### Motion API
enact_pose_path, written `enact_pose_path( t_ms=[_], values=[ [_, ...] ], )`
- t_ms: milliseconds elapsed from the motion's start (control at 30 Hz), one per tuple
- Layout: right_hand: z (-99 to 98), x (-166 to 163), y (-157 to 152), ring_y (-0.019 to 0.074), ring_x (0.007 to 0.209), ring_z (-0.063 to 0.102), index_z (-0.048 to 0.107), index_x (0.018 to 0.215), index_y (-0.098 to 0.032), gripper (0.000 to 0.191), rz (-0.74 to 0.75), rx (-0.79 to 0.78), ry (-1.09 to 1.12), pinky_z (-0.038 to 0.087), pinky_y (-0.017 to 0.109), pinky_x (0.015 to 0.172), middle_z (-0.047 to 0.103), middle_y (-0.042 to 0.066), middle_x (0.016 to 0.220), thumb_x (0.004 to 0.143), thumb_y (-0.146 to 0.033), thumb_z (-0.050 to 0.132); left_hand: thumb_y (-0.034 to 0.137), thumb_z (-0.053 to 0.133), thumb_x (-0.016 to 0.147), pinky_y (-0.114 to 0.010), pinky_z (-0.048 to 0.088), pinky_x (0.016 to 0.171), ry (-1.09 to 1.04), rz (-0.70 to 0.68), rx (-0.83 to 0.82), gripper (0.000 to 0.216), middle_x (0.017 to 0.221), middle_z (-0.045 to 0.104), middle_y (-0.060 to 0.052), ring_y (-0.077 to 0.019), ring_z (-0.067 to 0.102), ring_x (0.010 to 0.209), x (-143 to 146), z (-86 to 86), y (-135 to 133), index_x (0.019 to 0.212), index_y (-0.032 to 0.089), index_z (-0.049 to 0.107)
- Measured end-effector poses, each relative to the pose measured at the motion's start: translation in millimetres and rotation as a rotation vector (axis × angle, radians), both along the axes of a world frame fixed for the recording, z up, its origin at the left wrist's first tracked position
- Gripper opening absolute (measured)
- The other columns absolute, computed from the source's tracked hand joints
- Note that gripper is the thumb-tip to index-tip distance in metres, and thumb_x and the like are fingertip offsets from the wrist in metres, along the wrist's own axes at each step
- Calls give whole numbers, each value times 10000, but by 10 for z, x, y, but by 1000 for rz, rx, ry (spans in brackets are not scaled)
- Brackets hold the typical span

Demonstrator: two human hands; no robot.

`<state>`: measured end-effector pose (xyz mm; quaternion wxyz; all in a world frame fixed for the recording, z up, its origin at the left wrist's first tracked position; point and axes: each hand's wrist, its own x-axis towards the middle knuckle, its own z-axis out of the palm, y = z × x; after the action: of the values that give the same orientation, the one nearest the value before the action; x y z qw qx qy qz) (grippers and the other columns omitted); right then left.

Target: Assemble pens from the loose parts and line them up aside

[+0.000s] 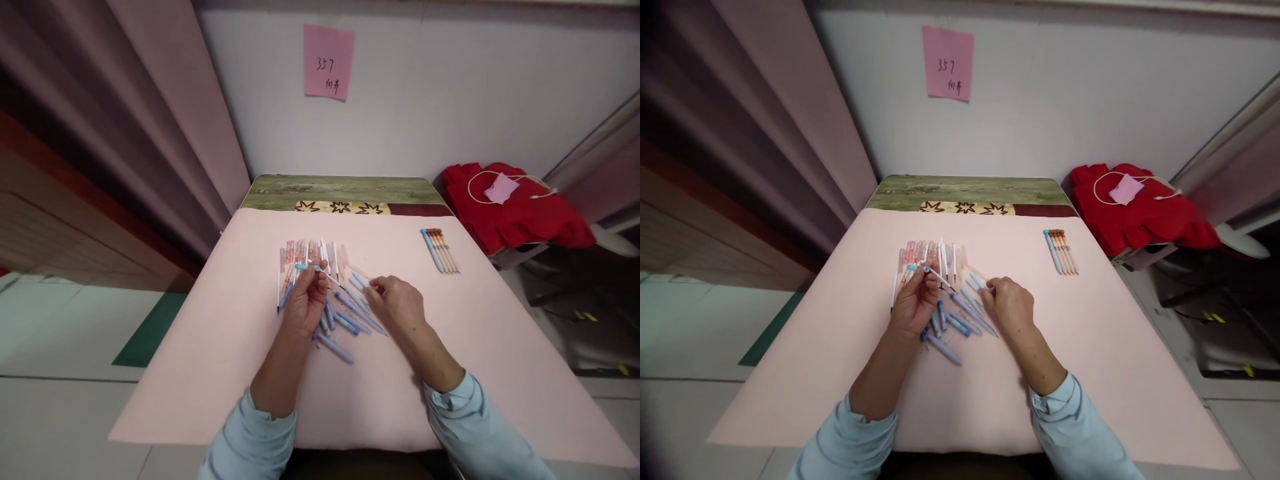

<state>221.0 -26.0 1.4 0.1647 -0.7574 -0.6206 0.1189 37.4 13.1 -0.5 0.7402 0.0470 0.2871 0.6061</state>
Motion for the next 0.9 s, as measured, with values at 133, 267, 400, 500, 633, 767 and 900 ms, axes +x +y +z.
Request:
enact_pose_path(
  t_ms=[133, 267, 400, 500, 633, 767, 900],
  values=[
    [-20, -38, -5, 159, 680, 583, 698, 719, -251, 146, -18, -17, 38, 297, 265, 576, 699, 11, 785, 787, -346, 610, 71, 510, 911, -109, 527, 537, -3, 1, 1, 151, 861, 705, -98, -53, 628, 614, 7, 1, 4, 863, 59, 653],
    [4, -30, -1, 147, 617, 556, 661, 726, -248, 110, -52, -17, 139, 289, 254, 551, 661, -21, 666, 759, -350, 635, 71, 510, 912, -108, 526, 541, -21, 12, 5, 147, 853, 705, -96, -54, 631, 618, 4, -4, 8, 874, 64, 651],
    [34, -3, -10, 136, 582, 538, 667, 768, -238, 156, -22, 64, 299, 330, 247, 547, 639, -21, 648, 779, -387, 621, 81, 505, 917, -109, 525, 546, -32, 26, 21, 161, 874, 710, -103, -50, 627, 619, -14, -22, 11, 852, 68, 651],
    [6, -2, -23, 111, 532, 485, 685, 874, -210, 234, 125, 54, 609, 350, 234, 520, 592, -25, 631, 781, -418, 632, 82, 517, 910, -111, 527, 556, -37, 47, 43, 153, 865, 711, -94, -52, 629, 623, -34, -38, 19, 836, 77, 650],
    [-31, 0, -35, 95, 519, 431, 669, 888, -160, 307, 236, -53, 916, 324, 226, 489, 546, -24, 623, 778, -446, 649, 73, 520, 905, -109, 533, 595, -27, 102, 38, 139, 864, 713, -78, -45, 633, 629, -69, -36, 32, 854, 87, 648],
    [4, 37, -36, 80, 500, 363, 658, 847, -155, 260, 262, -93, 950, 273, 221, 476, 473, -47, 572, 777, -405, 642, 78, 533, 903, -110, 536, 593, -45, 137, 9, 116, 852, 712, -78, -38, 627, 609, -94, -10, 36, 865, 80, 643],
    [27, 46, -40, 72, 489, 340, 661, 833, -155, 223, 262, -142, 944, 251, 217, 467, 479, -47, 569, 766, -365, 627, 74, 542, 897, -113, 541, 599, -52, 141, 2, 103, 855, 711, -79, -39, 633, 617, -95, 4, 33, 867, 78, 641]
  ],
)
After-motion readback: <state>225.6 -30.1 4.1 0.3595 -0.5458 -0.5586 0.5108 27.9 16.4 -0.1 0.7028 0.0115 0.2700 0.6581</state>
